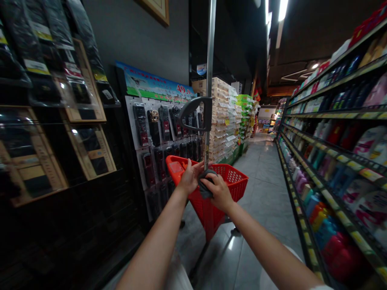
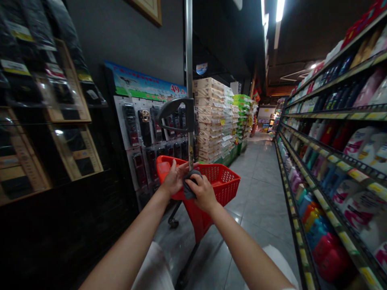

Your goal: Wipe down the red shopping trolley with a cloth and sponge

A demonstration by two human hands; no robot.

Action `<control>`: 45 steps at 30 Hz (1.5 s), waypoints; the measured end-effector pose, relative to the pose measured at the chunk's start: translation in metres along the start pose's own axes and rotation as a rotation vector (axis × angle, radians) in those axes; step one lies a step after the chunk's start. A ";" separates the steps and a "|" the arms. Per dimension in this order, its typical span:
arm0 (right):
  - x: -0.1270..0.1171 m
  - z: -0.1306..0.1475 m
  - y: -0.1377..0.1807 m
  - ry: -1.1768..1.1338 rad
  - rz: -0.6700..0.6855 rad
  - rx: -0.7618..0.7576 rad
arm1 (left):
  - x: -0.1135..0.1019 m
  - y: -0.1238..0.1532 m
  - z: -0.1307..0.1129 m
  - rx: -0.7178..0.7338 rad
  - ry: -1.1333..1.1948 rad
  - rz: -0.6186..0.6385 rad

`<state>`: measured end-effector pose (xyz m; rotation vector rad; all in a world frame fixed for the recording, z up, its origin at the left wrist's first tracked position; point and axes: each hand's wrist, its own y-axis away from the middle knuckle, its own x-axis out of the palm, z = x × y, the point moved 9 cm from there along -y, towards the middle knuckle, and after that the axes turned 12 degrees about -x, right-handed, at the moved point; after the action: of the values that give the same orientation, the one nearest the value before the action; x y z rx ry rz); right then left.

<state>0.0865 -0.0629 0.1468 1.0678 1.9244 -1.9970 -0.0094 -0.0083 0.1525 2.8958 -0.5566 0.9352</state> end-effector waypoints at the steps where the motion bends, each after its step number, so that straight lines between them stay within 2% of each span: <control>1: 0.006 0.002 0.006 -0.013 0.009 0.026 | 0.000 0.003 -0.002 -0.017 -0.047 0.015; 3: 0.015 0.003 0.015 -0.051 0.025 0.070 | -0.006 0.010 -0.009 -0.042 -0.155 -0.008; 5: 0.021 0.001 0.024 -0.096 0.028 0.102 | -0.022 0.019 -0.024 -0.015 -0.283 -0.117; 9: 0.023 -0.005 0.038 -0.154 -0.005 0.144 | -0.061 0.044 -0.073 0.288 -0.573 -0.467; 11: 0.021 -0.004 0.042 -0.148 -0.029 0.168 | -0.074 0.050 -0.083 0.373 -0.723 -0.584; 14: 0.023 0.005 0.044 -0.157 -0.015 0.140 | -0.086 0.046 -0.077 0.353 -1.044 -0.684; 17: 0.031 0.005 0.052 -0.226 0.011 0.080 | -0.089 0.035 -0.063 0.291 -1.421 -0.699; 18: 0.033 -0.002 0.057 -0.243 -0.012 0.104 | -0.090 0.032 -0.059 0.278 -1.502 -0.689; 20: 0.032 -0.024 0.070 -0.248 -0.126 0.243 | -0.091 0.027 -0.054 0.260 -1.587 -0.666; 22: 0.030 -0.041 0.084 -0.238 -0.267 0.417 | -0.091 0.023 -0.052 0.247 -1.615 -0.654; 24: 0.030 -0.040 0.089 -0.232 -0.349 0.502 | -0.090 0.020 -0.051 0.248 -1.600 -0.656; 29: 0.035 -0.014 0.078 -0.291 -0.282 0.367 | -0.080 0.017 -0.044 0.253 -1.551 -0.651; 31: 0.033 -0.026 0.087 -0.301 -0.299 0.389 | -0.075 0.017 -0.041 0.267 -1.522 -0.676; 34: 0.028 -0.054 0.113 -0.268 -0.428 0.572 | -0.067 0.017 -0.035 0.320 -1.431 -0.734; 36: 0.025 -0.057 0.121 -0.249 -0.482 0.635 | -0.060 0.013 -0.029 0.339 -1.389 -0.752; 41: 0.021 -0.035 0.109 -0.257 -0.439 0.452 | -0.045 0.000 -0.013 0.368 -1.214 -0.734; 43: 0.022 -0.047 0.120 -0.219 -0.467 0.478 | -0.038 -0.004 -0.007 0.385 -1.133 -0.722; 45: 0.024 -0.070 0.140 -0.159 -0.531 0.600 | -0.030 -0.009 -0.001 0.371 -1.123 -0.719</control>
<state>0.1759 -0.0113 0.0265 0.4697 1.6800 -2.9676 -0.0292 0.0097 0.1364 3.2389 0.7268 -0.7890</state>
